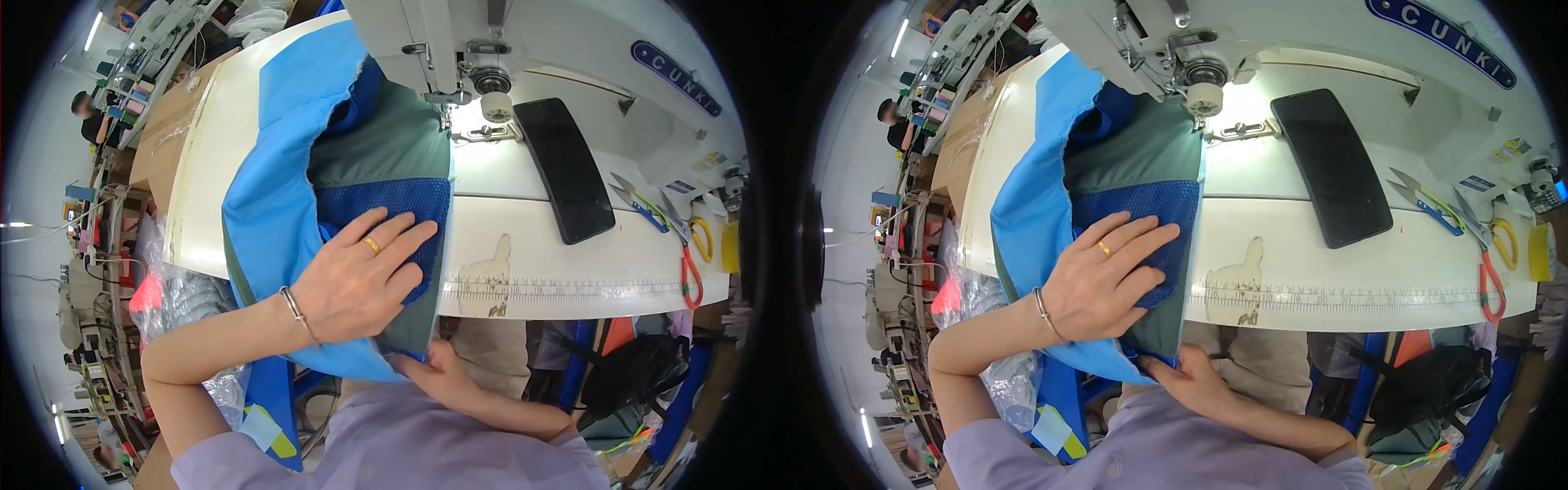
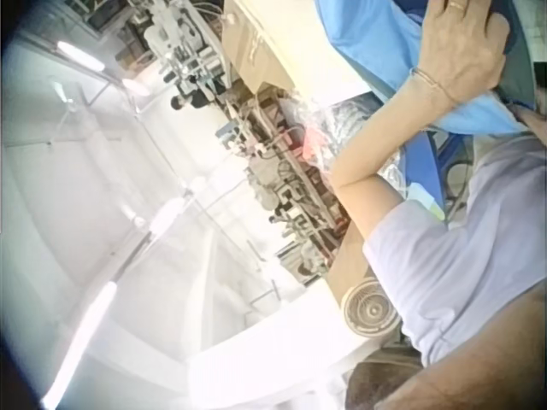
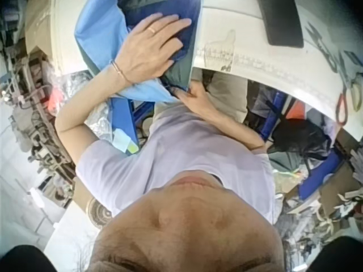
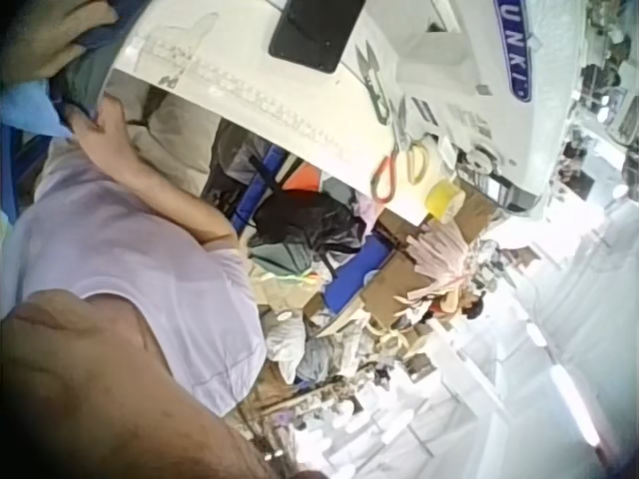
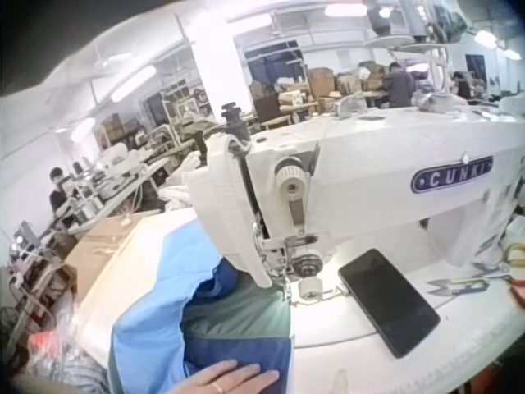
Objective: The person operates an industrial sewing machine to stitch a blue and green fabric bag. They guide the bag under the needle, aligning the edges of the blue mesh and green fabric, and sew along the seams. The person frequently pauses to adjust the fabric, flip the bag, and ensure proper alignment before continuing the sewing process.
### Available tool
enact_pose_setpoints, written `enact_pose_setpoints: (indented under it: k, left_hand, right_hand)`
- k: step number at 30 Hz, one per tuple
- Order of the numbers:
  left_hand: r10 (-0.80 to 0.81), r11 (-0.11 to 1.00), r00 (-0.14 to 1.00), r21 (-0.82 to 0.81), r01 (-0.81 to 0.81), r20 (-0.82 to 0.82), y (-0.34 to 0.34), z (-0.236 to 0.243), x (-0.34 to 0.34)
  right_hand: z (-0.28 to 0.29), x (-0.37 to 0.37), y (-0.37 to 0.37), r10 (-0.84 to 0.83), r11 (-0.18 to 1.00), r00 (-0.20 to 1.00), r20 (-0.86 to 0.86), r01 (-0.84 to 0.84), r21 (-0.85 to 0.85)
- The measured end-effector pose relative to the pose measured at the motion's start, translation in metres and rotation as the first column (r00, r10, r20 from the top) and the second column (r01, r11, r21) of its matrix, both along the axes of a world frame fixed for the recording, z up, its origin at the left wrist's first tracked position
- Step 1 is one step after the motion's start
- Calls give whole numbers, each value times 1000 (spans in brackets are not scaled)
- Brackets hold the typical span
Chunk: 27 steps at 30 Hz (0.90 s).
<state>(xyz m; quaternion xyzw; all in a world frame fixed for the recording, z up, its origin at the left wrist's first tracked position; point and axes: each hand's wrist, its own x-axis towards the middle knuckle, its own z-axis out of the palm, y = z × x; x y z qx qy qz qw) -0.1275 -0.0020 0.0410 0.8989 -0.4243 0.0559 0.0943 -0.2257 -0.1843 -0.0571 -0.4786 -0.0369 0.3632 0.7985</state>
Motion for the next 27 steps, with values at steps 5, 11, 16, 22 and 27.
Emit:
enact_pose_setpoints:
  k: [5, 11, 16, 22, 27]
  left_hand:
    - [146, 989, 944, 68, -131, -295, -10, 14, 10]
    - [113, 989, 980, 113, -95, -166, -4, 6, 26]
    - [38, 997, 982, 72, -25, -185, 7, 4, 32]
    - [24, 995, 970, 100, 1, -242, 3, 12, 43]
    - [15, 991, 977, 132, 14, -215, 1, 11, 52]
  right_hand:
    - [-12, -9, -2, 15, 999, 996, -91, -19, -39]
    - [-9, -7, -8, 34, 997, 993, -116, -42, -62]
    - [-4, -7, -15, 105, 994, 972, -209, -97, 47]
    - [-8, -12, -11, 117, 977, 961, -252, -66, 202]
    - [3, -7, -3, 35, 981, 958, -285, 22, 195]
